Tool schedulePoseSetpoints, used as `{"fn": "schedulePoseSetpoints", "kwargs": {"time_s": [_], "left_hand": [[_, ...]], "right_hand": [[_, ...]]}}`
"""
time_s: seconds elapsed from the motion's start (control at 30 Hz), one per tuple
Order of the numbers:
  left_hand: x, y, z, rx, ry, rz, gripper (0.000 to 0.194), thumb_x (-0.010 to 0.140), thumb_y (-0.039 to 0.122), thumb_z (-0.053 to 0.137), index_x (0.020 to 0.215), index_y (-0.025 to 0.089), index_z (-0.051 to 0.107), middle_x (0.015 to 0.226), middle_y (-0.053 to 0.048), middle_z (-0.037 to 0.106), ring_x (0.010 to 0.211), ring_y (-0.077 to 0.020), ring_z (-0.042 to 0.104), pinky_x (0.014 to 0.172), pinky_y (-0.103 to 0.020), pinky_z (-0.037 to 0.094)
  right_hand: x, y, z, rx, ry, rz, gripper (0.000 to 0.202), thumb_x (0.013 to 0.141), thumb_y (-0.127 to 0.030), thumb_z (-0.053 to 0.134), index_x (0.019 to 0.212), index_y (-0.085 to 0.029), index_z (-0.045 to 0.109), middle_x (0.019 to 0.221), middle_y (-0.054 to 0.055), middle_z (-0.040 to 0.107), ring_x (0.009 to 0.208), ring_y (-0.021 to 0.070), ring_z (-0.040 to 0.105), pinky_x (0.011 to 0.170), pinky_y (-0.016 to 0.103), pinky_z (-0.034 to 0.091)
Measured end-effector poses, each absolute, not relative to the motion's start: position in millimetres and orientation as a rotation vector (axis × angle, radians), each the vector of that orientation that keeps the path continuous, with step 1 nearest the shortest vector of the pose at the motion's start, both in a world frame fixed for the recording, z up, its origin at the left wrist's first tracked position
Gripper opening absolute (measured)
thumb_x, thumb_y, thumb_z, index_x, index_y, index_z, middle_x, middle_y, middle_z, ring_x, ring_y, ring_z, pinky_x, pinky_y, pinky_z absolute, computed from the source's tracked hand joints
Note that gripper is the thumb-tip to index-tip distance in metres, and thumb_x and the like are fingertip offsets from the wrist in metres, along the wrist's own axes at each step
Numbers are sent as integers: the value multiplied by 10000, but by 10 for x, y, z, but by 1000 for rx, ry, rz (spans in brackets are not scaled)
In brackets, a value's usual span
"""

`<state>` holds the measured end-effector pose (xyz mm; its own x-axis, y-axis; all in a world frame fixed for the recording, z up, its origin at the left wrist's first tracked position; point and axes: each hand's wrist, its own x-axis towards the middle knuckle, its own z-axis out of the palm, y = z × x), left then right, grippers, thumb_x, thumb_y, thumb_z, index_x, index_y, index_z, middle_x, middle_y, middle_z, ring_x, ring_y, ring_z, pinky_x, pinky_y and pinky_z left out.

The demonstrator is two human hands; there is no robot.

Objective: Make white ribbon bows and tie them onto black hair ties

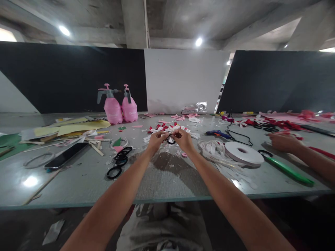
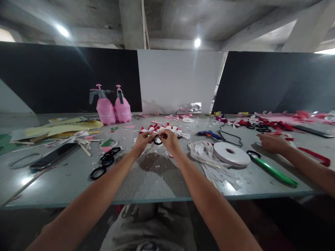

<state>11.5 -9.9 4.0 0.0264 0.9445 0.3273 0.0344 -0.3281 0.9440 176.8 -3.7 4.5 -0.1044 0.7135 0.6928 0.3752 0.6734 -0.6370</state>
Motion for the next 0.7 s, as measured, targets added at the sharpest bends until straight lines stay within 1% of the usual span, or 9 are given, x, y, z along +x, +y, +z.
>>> {"fn": "schedulePoseSetpoints", "kwargs": {"time_s": [0.13, 0.23, 0.33, 0.43, 0.47, 0.53, 0.6, 0.67, 0.7], "left_hand": [[108, -124, 71, 1541, 965, 1396, 499, 582, 420, 791, 968, 112, 717, 794, -59, 683, 655, -119, 554, 615, -224, 407], [90, -146, 81, 1594, 963, 1360, 523, 595, 402, 786, 1024, 111, 712, 821, -64, 690, 668, -126, 553, 606, -223, 386], [65, -160, 86, 1703, 1048, 1337, 496, 622, 392, 764, 1027, 110, 722, 691, -28, 653, 581, -103, 484, 544, -215, 321], [48, -154, 89, 1799, 1202, 1325, 427, 656, 400, 727, 978, 120, 744, 502, 31, 518, 480, -75, 349, 494, -216, 233], [45, -146, 87, 1819, 1231, 1324, 409, 666, 403, 715, 964, 124, 749, 487, 37, 497, 470, -72, 325, 490, -216, 222], [42, -121, 75, 1830, 1239, 1332, 388, 681, 406, 695, 946, 128, 750, 530, 26, 537, 481, -75, 343, 496, -215, 247], [39, -91, 53, 1831, 1226, 1352, 366, 695, 399, 678, 935, 132, 747, 622, -1, 609, 520, -89, 406, 523, -216, 301], [33, -64, 29, 1855, 1228, 1364, 336, 716, 380, 656, 935, 141, 744, 684, -17, 644, 569, -107, 459, 556, -221, 337], [28, -55, 19, 1874, 1232, 1361, 324, 725, 371, 646, 937, 145, 743, 696, -18, 649, 591, -114, 477, 568, -222, 345]], "right_hand": [[1765, -76, 71, -913, -1707, 343, 137, 737, -311, 620, 734, -184, 566, 657, 1, 589, 597, 135, 527, 588, 248, 397], [1771, -86, 74, -934, -1718, 311, 155, 734, -313, 615, 706, -192, 521, 648, -5, 573, 587, 131, 509, 578, 245, 382], [1782, -94, 73, -932, -1761, 283, 137, 738, -296, 602, 722, -196, 510, 666, -4, 574, 601, 133, 509, 589, 247, 383], [1789, -105, 74, -922, -1820, 244, 126, 754, -301, 590, 749, -197, 520, 673, -3, 568, 600, 134, 500, 596, 252, 387], [1789, -107, 73, -917, -1833, 232, 122, 761, -304, 584, 760, -197, 525, 678, -2, 567, 600, 135, 498, 598, 254, 390], [1786, -103, 62, -908, -1830, 198, 126, 767, -308, 584, 796, -196, 534, 720, 9, 577, 630, 143, 508, 623, 266, 408], [1782, -86, 38, -910, -1780, 170, 212, 746, -316, 617, 901, -190, 545, 834, 42, 605, 714, 166, 537, 685, 296, 437], [1778, -59, 0, -911, -1735, 193, 431, 705, -319, 666, 1088, -184, 519, 984, 84, 618, 831, 196, 563, 762, 335, 455], [1777, -42, -21, -900, -1737, 239, 554, 688, -312, 684, 1187, -187, 478, 1045, 98, 617, 881, 207, 572, 791, 348, 459]]}}
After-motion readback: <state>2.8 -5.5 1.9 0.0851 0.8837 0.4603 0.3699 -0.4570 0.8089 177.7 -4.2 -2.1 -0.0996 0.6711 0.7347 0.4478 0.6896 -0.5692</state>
